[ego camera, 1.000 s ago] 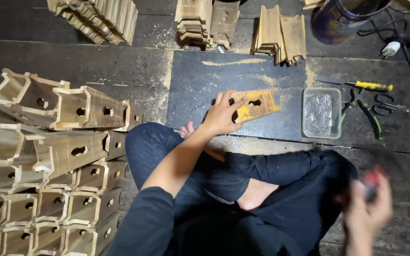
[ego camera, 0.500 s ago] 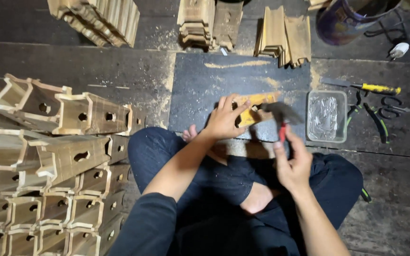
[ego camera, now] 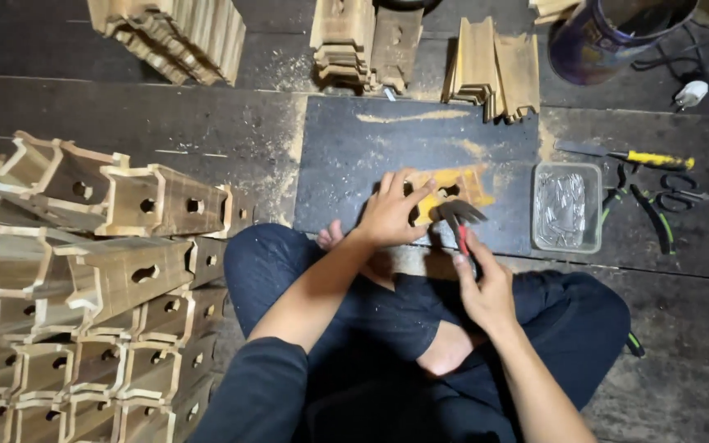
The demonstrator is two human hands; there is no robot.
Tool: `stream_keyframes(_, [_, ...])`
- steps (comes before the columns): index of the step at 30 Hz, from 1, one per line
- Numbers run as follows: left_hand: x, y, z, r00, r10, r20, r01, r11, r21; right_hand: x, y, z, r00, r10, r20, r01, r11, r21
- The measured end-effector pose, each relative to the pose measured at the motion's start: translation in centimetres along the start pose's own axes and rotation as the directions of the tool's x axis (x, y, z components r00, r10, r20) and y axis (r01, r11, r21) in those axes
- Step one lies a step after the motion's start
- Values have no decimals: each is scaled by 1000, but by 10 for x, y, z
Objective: Assembling and sanding small wooden boxes in a workshop environment.
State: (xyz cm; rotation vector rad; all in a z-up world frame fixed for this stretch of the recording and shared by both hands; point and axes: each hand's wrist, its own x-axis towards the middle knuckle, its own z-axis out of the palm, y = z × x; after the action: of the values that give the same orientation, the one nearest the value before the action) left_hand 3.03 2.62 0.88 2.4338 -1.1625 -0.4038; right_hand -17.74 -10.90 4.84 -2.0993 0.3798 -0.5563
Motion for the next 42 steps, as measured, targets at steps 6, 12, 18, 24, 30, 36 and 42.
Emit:
stream_keyframes(6, [1,-1,0,1000,4,-19,-4,1000,4,11,-18,-26,958,-185,-217,187,982,-11])
stream_keyframes(12, [-4,7,-6,1000,2,9,-2,1000,-17,-4,7,-2,999,5,-34,-3,999,55])
stream_keyframes(18, [-5,6,0,1000,-8,5,8,1000,0,-11,9,-7,949,-150,-277,154,988,-6])
stream_keyframes(24, [-7,6,-14,995,-40,95,37,999,23,2,-2,-8,967,-161,-198,162,987,-13])
stream_keyframes(30, [5,-2,4,989,-64,136,63,998,18,-4,-20,-26,910,-273,-312,281,959,-21])
stream_keyframes(36, [2,0,5,999,-33,21,33,999,-2,-14,27,25,997,-51,-51,50,998,-38])
stream_keyframes(42, [4,-4,8,999,-29,35,29,1000,-1,-12,8,8,975,-143,-169,140,990,-31])
